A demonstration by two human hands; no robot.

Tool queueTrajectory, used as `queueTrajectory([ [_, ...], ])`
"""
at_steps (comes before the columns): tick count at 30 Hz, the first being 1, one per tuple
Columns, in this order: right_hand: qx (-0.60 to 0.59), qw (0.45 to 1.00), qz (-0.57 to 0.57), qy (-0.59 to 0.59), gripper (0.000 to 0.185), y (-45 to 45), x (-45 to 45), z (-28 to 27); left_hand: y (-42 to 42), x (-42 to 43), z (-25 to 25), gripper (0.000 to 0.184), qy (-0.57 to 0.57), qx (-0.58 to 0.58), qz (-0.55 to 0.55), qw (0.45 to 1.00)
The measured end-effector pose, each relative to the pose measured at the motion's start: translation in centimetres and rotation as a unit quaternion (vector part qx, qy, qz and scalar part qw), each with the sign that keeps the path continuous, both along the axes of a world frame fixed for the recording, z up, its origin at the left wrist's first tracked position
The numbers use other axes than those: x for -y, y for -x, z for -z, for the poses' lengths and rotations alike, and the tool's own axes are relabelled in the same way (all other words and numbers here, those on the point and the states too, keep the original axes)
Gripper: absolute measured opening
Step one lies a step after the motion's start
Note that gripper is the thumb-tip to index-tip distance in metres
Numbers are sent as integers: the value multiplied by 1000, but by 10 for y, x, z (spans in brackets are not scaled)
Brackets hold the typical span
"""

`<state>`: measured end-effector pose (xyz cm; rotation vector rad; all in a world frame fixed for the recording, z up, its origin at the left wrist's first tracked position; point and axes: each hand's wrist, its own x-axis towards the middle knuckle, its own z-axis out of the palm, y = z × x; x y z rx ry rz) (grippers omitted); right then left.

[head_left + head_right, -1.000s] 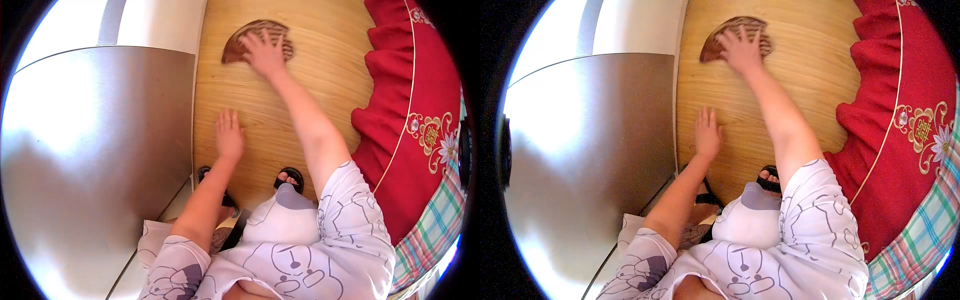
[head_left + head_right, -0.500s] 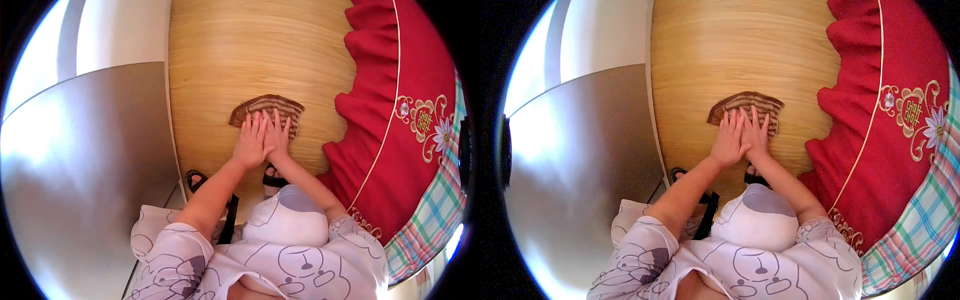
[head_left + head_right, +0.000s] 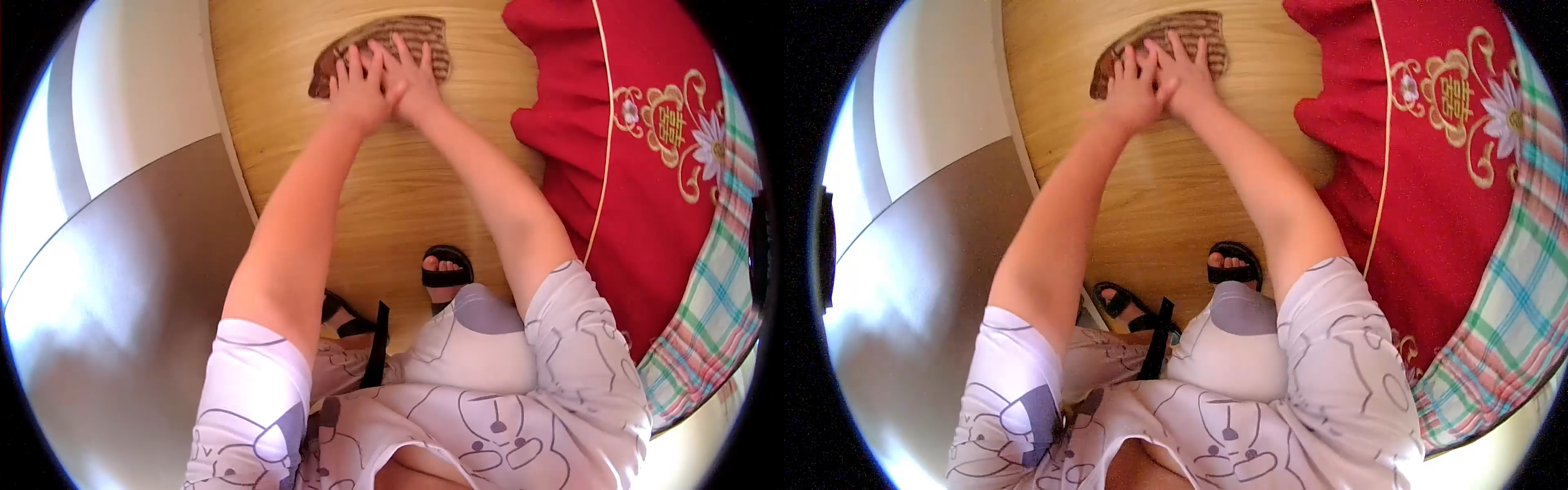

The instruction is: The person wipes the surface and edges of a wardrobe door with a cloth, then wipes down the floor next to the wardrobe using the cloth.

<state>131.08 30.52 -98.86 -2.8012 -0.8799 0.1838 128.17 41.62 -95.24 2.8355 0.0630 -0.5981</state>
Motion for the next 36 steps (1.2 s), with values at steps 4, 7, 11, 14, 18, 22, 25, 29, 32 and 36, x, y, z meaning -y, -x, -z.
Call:
queueTrajectory([
  [4,-74,996,55,-11,58,103,59,-9,102,50,-2,89,38,-2,80,996],
  [7,-107,984,136,42,58,214,112,-2,178,101,-20,91,60,-94,172,979],
  [11,-110,976,156,105,61,250,144,6,206,131,-19,90,160,-89,141,973],
  [14,-122,966,199,109,64,195,135,3,149,128,-10,88,145,-21,176,973],
  [18,16,979,201,-10,67,86,136,20,31,127,1,80,68,-8,210,975],
  [22,55,980,192,-27,65,-40,132,5,-36,113,-16,70,-11,18,253,967],
  [25,-16,963,265,-49,64,-62,123,-25,-13,88,-28,68,-40,-34,245,968],
  [29,98,965,244,-19,62,-7,137,14,36,65,-37,67,-59,-53,252,964],
  [32,41,944,297,-140,60,94,159,16,70,67,-35,65,-74,-70,243,965],
  [36,-67,927,349,118,63,218,181,-5,108,66,-19,68,-142,-82,227,960],
])
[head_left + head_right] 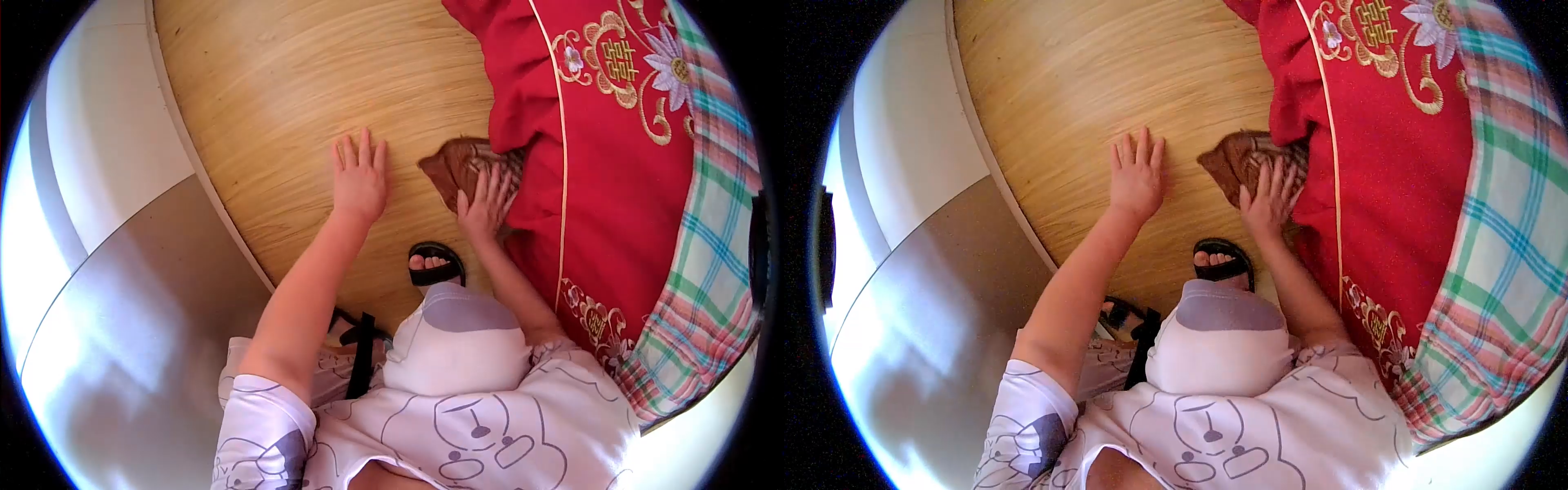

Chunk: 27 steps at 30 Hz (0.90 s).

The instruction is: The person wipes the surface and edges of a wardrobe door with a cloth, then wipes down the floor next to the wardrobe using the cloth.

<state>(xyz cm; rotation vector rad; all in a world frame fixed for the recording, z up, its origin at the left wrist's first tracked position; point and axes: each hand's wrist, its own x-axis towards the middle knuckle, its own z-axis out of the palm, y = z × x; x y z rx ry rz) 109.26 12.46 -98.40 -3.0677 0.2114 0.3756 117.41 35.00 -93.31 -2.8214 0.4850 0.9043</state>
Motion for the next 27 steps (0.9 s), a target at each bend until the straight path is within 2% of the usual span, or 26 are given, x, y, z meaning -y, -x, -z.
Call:
queueTrajectory([
  [2,79,994,4,-79,66,9,6,5,7,-1,2,68,-19,12,17,1000],
  [6,21,994,74,-84,70,-92,-13,-14,7,0,8,68,-34,-1,40,999],
  [8,99,986,58,-124,72,-156,-13,-2,5,1,9,66,-21,-13,39,999],
  [10,231,952,-24,-202,74,-220,-10,30,1,5,4,65,-38,-29,49,998],
  [12,256,941,6,-220,75,-276,-20,43,0,7,0,65,-57,-41,55,996],
  [13,260,940,2,-223,75,-300,-29,31,0,7,-1,64,-57,-47,56,996],
  [14,120,971,67,-196,70,-326,-41,11,-1,7,-1,63,-57,-52,57,995],
  [15,-24,978,130,-162,67,-339,-51,4,-1,7,-2,63,-59,-49,53,996],
  [16,-23,978,125,-163,67,-337,-63,-1,-2,7,-2,63,-41,-52,42,997],
  [18,88,991,-75,-71,68,-327,-89,6,1,5,2,63,-26,-52,23,998],
  [21,125,969,-190,-99,66,-272,-135,8,9,-5,9,61,4,-16,-1,1000],
  [22,125,961,-223,-104,65,-251,-144,5,12,-10,8,57,57,15,-23,998],
  [23,106,953,-259,-114,65,-227,-151,4,16,-14,8,54,111,46,-43,992],
  [24,87,944,-294,-123,64,-207,-156,1,23,-17,12,54,106,48,-51,992],
  [25,86,941,-301,-128,64,-185,-160,-6,34,-20,18,61,70,41,-80,994],
  [26,31,928,-346,-134,63,-163,-164,-14,46,-22,19,69,36,31,-109,993],
  [27,-24,910,-391,-139,62,-150,-169,-17,54,-24,8,69,31,28,-117,992],
])
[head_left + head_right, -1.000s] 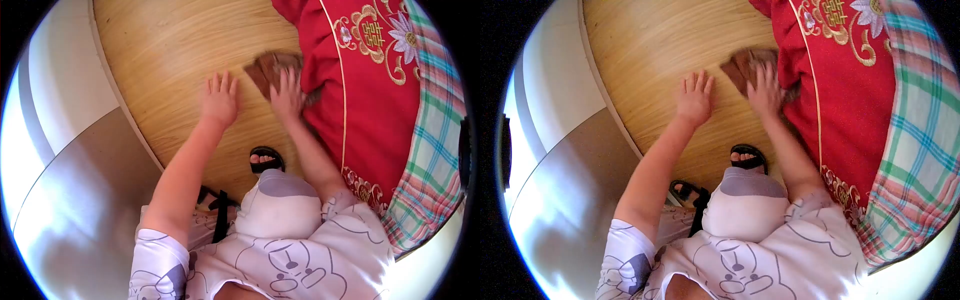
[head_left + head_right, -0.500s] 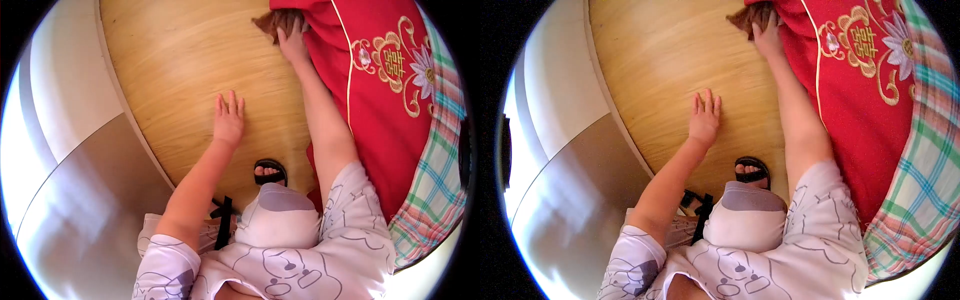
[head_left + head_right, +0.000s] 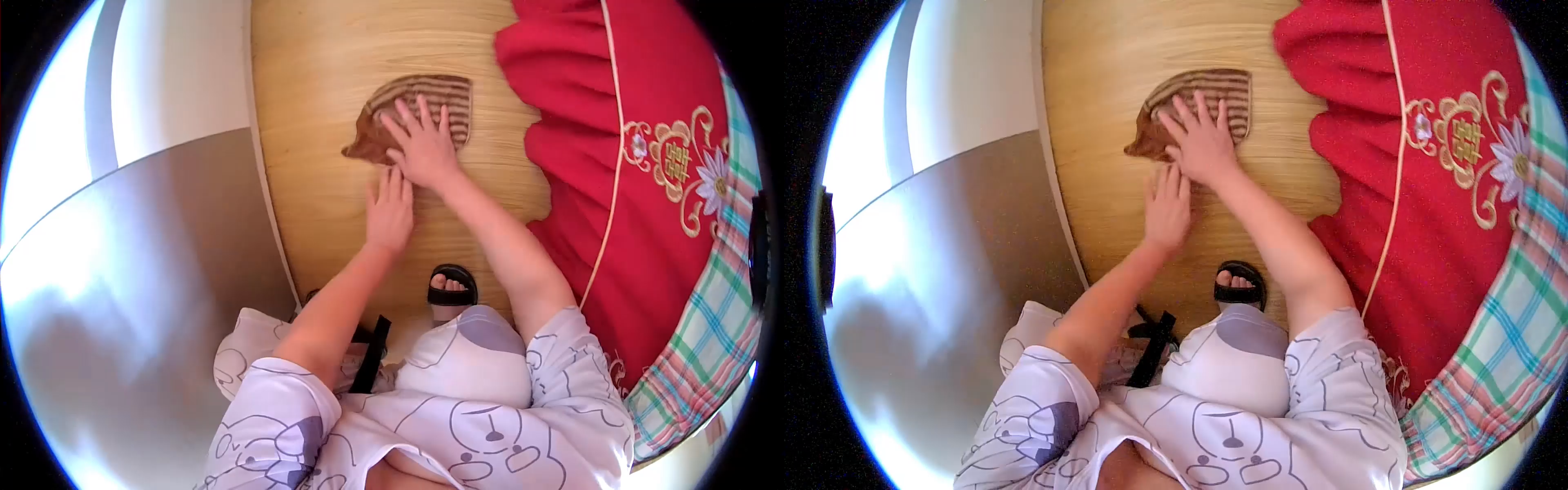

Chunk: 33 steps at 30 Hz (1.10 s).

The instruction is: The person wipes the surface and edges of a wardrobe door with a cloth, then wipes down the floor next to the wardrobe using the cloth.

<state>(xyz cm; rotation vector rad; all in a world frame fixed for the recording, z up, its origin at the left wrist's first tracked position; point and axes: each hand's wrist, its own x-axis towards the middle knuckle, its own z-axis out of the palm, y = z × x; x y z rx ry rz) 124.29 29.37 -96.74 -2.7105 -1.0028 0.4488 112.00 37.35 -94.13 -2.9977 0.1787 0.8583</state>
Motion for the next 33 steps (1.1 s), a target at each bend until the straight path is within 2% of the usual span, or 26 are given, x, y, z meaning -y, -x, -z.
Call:
queueTrajectory([
  [2,0,1000,-11,-6,60,-1,-16,-1,9,-6,-23,88,14,-75,-228,971],
  [3,1,1000,-13,-7,59,-2,-25,-2,7,-11,-25,88,7,-77,-240,968],
  [5,59,998,-10,-28,56,-28,-52,9,4,-21,-25,103,-83,-66,-289,951],
  [8,154,987,29,-42,52,-109,-114,32,6,-37,2,105,-84,-116,-247,958],
  [9,172,979,45,-95,56,-120,-125,22,8,-39,2,105,-89,-119,-254,956],
  [12,141,989,43,-34,57,-128,-147,4,9,-41,6,101,-71,-103,-239,963],
  [14,107,993,-24,-53,57,-114,-154,21,10,-39,10,89,-131,-95,-201,966],
  [15,69,984,-81,-140,63,-91,-156,28,8,-39,9,89,-130,-95,-204,966],
  [16,4,975,-133,-176,65,-61,-156,23,7,-40,7,84,-123,-122,-203,964],
  [18,-4,958,-229,-170,61,18,-161,23,13,-42,8,79,-119,-151,-205,960],
  [19,-6,957,-233,-174,61,31,-161,15,20,-44,13,77,-29,-105,-236,966],
  [20,-27,938,-316,-136,60,43,-163,9,22,-47,10,75,58,-59,-264,961],
  [21,-50,911,-397,-97,59,53,-166,4,24,-48,8,75,51,-65,-271,959],
  [22,-7,919,-360,-158,43,51,-172,16,20,-48,8,76,17,-114,-234,965],
  [23,-8,918,-362,-161,43,45,-179,16,15,-47,9,76,-16,-160,-195,968],
  [24,-11,922,-358,-146,42,37,-185,16,14,-47,11,76,-17,-156,-196,968],
  [26,-13,923,-358,-138,46,29,-190,18,15,-45,9,75,-94,-92,-176,976],
  [27,-14,923,-358,-138,46,27,-191,18,14,-44,6,75,-94,-94,-176,975],
  [29,44,948,-309,-63,50,17,-194,19,4,-46,6,77,-68,-150,-163,973],
  [30,102,955,-274,-50,52,3,-194,25,3,-45,8,77,-68,-152,-163,973],
  [31,41,974,-218,-33,61,-17,-194,13,3,-42,10,75,-63,-134,-178,973],
  [33,90,993,-55,-54,48,-49,-190,16,-4,-41,8,74,-58,-110,-185,975],
])
